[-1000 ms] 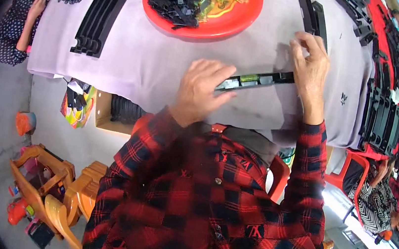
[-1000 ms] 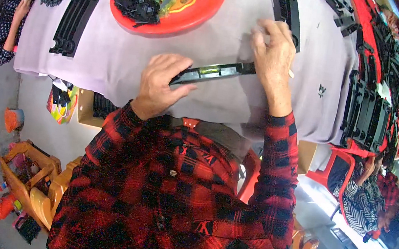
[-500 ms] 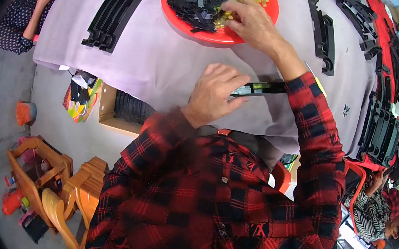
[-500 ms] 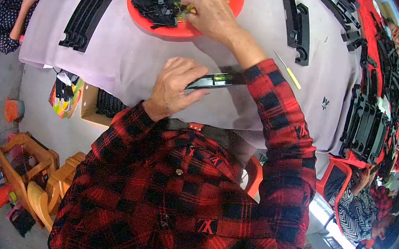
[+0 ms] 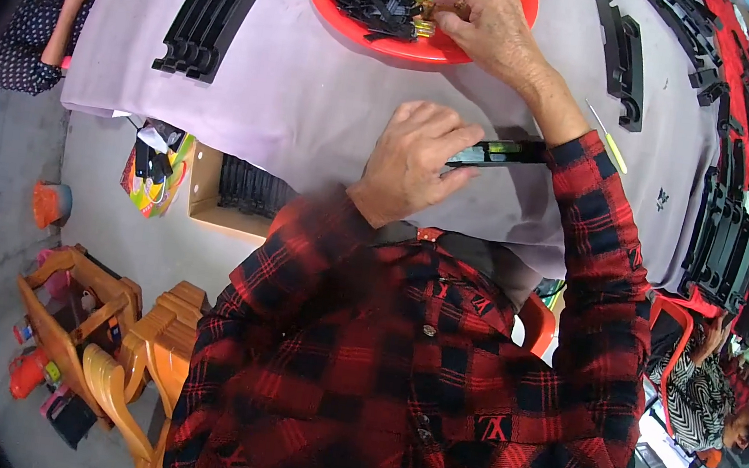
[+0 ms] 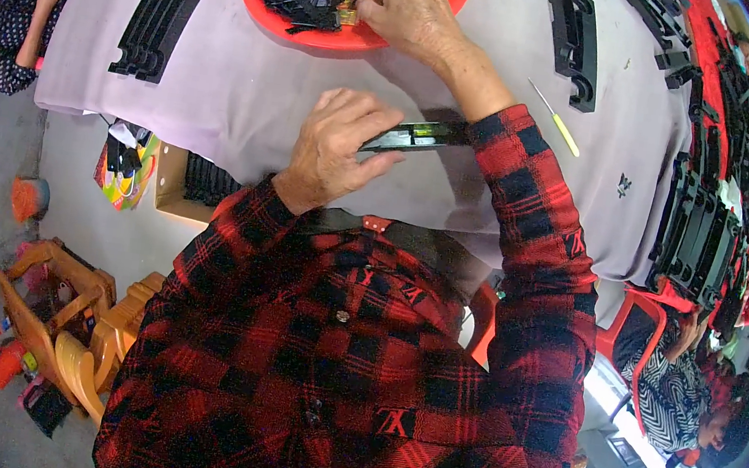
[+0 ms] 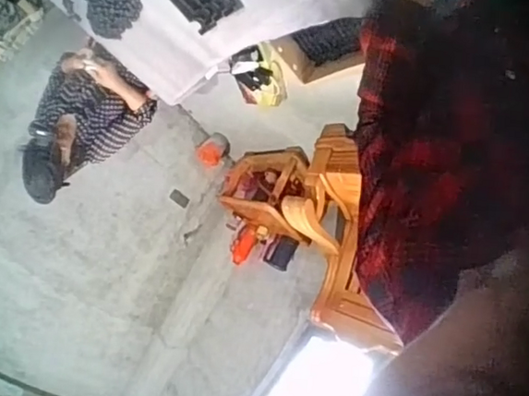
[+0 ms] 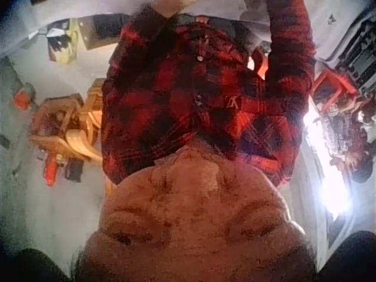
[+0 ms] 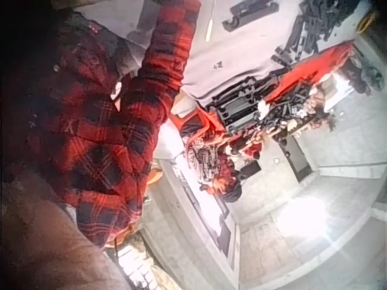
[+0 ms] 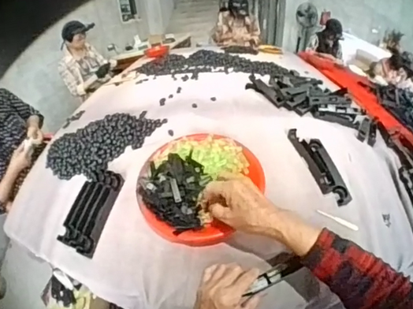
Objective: The person assembles plastic level tools by inserting level vials and small plastic pieces into the housings by hand.
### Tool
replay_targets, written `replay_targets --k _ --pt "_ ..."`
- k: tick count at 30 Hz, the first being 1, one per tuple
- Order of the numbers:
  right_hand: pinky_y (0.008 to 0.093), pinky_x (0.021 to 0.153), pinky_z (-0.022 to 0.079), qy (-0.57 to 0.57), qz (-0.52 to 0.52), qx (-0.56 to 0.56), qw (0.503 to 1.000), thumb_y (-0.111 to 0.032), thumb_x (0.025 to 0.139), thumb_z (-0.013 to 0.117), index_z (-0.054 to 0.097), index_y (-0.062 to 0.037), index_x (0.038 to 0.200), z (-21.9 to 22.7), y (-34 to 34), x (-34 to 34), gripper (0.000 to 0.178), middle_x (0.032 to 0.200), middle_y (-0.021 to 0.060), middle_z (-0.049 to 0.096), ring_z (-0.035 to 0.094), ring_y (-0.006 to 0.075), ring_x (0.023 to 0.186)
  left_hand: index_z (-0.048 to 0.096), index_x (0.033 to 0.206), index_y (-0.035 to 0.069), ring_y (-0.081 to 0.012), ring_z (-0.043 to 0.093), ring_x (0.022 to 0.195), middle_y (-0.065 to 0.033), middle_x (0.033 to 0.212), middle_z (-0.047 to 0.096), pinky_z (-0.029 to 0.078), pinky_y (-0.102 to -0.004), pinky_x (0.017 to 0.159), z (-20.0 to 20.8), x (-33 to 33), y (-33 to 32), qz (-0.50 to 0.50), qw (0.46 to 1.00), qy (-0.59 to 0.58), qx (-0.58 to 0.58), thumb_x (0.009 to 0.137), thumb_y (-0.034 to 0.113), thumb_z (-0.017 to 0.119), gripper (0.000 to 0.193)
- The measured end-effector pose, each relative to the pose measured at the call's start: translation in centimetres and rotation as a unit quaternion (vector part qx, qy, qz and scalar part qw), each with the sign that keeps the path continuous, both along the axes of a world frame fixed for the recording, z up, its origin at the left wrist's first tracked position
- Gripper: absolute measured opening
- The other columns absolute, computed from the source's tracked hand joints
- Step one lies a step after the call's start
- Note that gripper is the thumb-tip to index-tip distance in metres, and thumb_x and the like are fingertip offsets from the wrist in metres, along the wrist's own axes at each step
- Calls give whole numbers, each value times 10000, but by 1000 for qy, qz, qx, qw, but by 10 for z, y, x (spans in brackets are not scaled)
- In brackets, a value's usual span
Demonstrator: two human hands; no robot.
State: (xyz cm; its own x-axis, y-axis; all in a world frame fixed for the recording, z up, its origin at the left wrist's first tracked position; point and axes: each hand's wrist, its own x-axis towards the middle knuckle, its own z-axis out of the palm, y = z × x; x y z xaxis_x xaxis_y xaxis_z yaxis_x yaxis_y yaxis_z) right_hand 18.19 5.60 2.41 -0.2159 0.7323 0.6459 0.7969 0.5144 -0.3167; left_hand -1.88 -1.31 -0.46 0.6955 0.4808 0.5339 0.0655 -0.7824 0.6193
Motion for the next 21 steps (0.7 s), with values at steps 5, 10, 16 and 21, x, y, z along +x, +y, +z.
replay_targets --k 5,10,16,21 --pt "463 740 524 -48 -41 -123 990 -17 807 637 686 -33 924 12 0 -13 127 913 181 608 640 403 858 686 1068 56 -310 609 954 -87 963 639 439 -433 889 4 -4 0 8 1000 7 -1 677 176 839 437" --pt "459 736 529 -66 -11 -57 996 -25 797 645 687 -33 905 -7 11 5 116 932 182 613 639 406 844 684 1066 56 -312 607 955 -87 967 637 437 -432 889 5 0 -1 -4 1000 6 -3 679 177 838 434" --pt "352 656 506 76 -76 -201 974 -23 816 641 648 -3 878 46 -22 5 65 809 149 633 637 257 707 666 1088 65 -294 605 968 -83 970 623 444 -418 891 8 -4 -1 -8 1000 -3 -13 704 167 836 432" --pt "308 691 507 245 -33 -320 915 -69 890 664 658 -3 1011 68 -97 3 138 871 73 646 627 174 750 665 1205 5 -156 647 936 -71 1050 649 517 -280 787 29 -4 3 64 905 -206 -367 865 64 774 362"
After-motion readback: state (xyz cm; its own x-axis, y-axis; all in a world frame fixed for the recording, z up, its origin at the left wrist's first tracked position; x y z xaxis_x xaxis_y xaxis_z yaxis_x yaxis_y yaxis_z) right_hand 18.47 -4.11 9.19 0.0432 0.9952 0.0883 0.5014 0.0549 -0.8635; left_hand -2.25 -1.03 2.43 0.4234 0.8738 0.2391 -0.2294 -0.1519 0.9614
